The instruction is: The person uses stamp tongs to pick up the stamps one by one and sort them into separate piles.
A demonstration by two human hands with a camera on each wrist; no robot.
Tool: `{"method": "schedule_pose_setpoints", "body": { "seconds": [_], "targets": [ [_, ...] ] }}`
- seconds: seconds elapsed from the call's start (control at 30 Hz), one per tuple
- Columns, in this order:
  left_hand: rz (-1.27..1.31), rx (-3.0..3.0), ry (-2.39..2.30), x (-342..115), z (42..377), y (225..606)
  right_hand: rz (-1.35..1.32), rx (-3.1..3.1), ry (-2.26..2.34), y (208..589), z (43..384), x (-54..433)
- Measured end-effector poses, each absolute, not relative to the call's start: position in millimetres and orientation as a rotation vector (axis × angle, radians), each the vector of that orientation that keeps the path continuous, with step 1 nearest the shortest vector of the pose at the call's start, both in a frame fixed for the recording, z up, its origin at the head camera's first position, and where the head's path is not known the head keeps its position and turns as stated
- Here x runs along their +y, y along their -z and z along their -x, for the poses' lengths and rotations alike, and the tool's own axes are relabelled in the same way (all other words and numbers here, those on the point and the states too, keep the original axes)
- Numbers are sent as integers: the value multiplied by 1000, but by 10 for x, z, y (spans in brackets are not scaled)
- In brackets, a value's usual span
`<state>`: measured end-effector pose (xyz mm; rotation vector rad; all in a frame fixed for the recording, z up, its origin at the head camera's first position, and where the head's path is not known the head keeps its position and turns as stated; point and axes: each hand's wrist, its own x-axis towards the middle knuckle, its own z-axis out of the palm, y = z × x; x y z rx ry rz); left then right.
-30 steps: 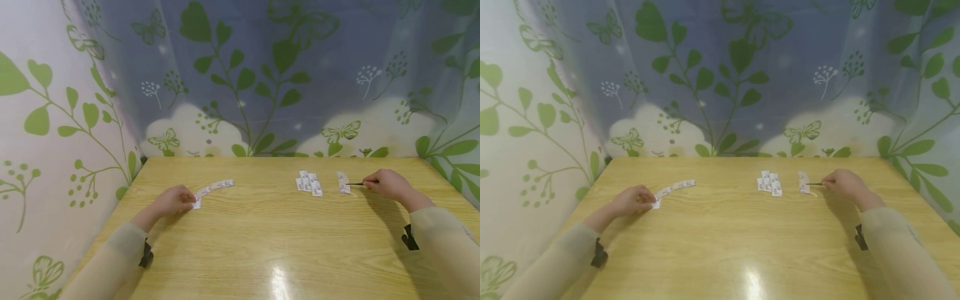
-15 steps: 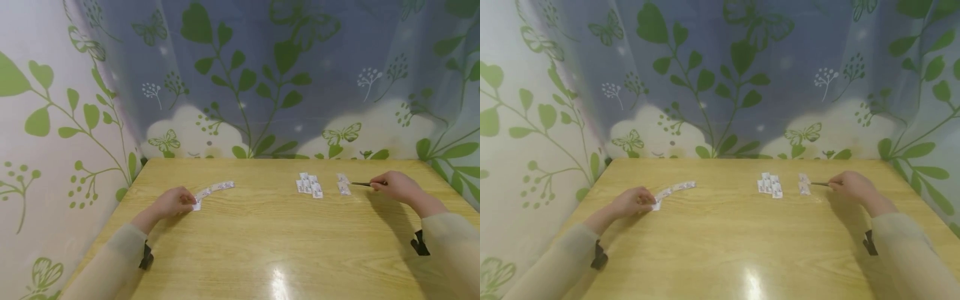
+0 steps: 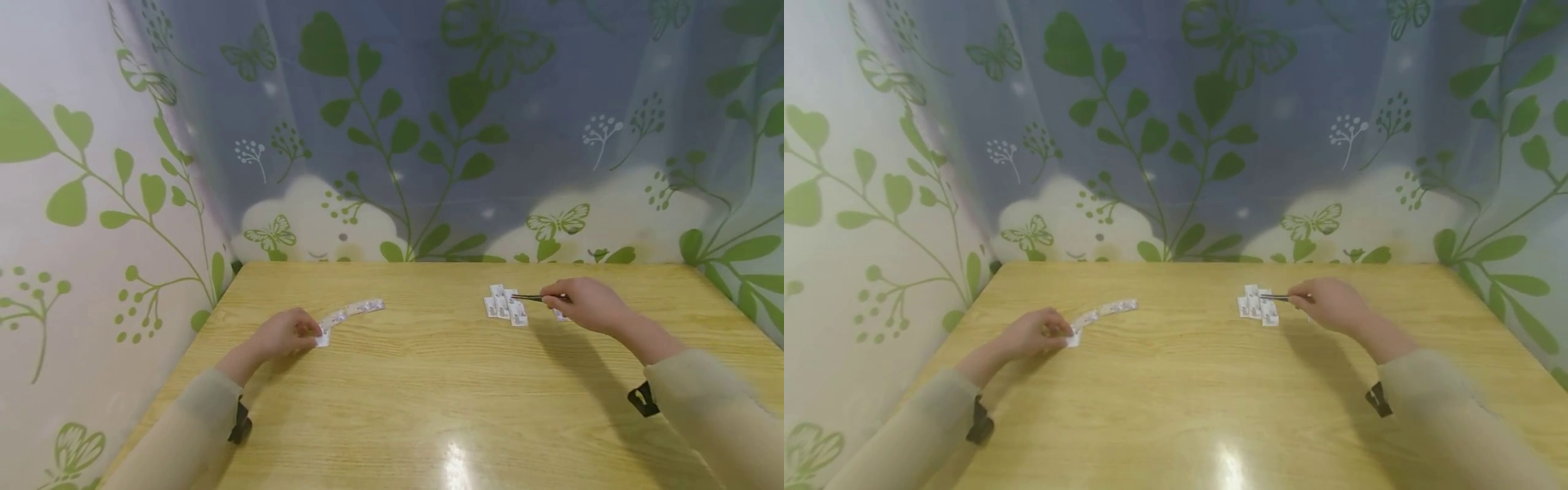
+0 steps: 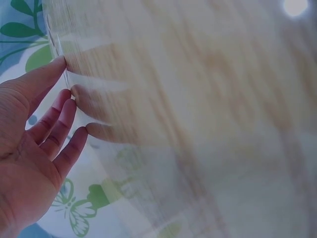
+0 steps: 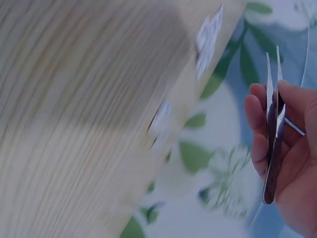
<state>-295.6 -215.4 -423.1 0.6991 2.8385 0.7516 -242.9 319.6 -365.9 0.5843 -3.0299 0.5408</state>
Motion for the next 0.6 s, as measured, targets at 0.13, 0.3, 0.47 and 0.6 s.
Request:
{"method": "schedule_pose_setpoints", "body": {
  "seconds": [0.13, 0.3, 0.47, 0.6],
  "targets": [
    [-705, 2837, -757, -2158, 2961, 4239, -702, -3000, -547, 3667, 2441, 2902],
    [-713, 2831, -753, -2159, 2962, 4257, -822, -2937, -536, 3685, 2489, 2546],
    [-695, 2838, -721, -2157, 2977, 4251, -924, -2890, -523, 3717, 2595, 2191],
    [-702, 2845, -719, -2153, 2979, 4229, -994, -2890, -521, 3741, 2659, 1877]
  ]
}}
